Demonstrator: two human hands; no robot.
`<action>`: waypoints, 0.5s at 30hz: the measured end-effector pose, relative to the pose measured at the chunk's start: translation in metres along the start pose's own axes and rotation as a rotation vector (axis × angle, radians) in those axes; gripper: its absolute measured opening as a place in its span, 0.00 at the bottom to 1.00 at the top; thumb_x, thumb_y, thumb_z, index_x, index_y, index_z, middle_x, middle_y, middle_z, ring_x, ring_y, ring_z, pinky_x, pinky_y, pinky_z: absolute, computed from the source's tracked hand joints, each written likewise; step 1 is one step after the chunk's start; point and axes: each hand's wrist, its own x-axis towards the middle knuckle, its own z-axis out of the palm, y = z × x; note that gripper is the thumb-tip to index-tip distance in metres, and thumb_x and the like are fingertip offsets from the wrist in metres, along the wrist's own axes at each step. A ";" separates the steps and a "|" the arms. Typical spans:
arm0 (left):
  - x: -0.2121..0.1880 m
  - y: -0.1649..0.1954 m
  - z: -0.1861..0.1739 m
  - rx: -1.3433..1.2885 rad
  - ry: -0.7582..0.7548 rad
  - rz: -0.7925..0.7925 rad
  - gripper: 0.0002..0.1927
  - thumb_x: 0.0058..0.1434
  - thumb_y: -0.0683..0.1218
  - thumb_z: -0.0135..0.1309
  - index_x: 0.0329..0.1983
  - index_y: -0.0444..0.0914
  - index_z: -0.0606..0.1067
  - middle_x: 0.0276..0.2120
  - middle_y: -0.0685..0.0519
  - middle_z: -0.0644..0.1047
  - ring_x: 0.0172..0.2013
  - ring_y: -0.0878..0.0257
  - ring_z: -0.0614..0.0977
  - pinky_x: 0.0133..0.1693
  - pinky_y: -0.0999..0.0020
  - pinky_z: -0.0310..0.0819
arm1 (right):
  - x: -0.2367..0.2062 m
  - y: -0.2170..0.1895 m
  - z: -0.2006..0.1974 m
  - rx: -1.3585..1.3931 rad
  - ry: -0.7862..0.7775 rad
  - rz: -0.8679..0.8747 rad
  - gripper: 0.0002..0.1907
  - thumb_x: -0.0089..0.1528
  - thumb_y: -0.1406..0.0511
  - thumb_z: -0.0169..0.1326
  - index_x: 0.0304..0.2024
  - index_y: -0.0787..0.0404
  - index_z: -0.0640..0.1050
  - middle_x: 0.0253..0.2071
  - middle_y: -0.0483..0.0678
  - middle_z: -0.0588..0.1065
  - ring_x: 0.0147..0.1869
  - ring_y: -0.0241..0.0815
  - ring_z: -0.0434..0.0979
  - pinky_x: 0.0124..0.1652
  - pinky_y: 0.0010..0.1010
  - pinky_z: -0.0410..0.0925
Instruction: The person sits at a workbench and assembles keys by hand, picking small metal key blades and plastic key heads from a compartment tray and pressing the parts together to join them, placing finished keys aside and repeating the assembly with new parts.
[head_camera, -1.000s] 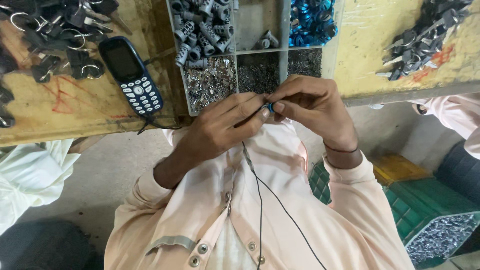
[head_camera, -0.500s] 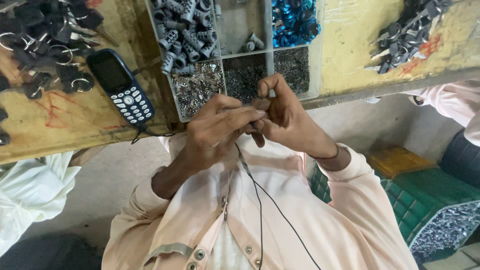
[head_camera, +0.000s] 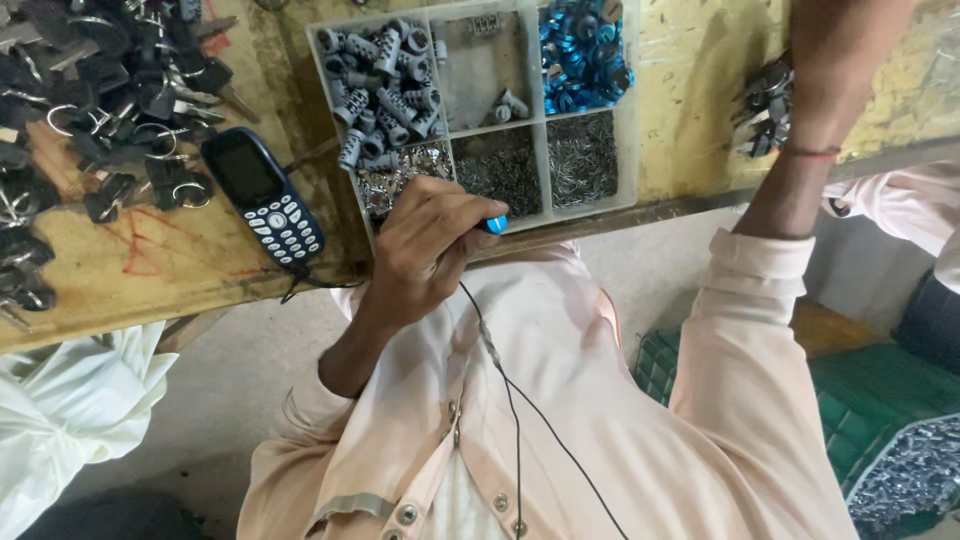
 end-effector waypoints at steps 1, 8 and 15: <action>0.001 0.001 0.000 0.004 0.006 -0.009 0.17 0.59 0.33 0.65 0.51 0.36 0.78 0.43 0.52 0.80 0.45 0.54 0.79 0.49 0.59 0.75 | -0.002 0.005 0.000 0.058 0.021 0.029 0.14 0.67 0.72 0.52 0.55 0.65 0.69 0.43 0.54 0.75 0.32 0.41 0.76 0.34 0.29 0.72; 0.002 0.005 -0.001 -0.114 -0.023 -0.028 0.18 0.63 0.32 0.60 0.55 0.36 0.75 0.50 0.48 0.80 0.49 0.54 0.83 0.51 0.62 0.78 | -0.069 -0.036 -0.055 1.173 -0.094 0.145 0.14 0.71 0.67 0.50 0.57 0.63 0.66 0.41 0.53 0.74 0.24 0.41 0.72 0.28 0.28 0.69; 0.000 0.008 0.005 0.021 -0.035 0.090 0.20 0.61 0.31 0.61 0.56 0.28 0.73 0.49 0.44 0.78 0.48 0.49 0.82 0.49 0.57 0.80 | -0.188 -0.104 -0.101 0.843 -0.606 -0.735 0.14 0.77 0.73 0.46 0.65 0.65 0.64 0.41 0.55 0.70 0.34 0.43 0.71 0.33 0.33 0.68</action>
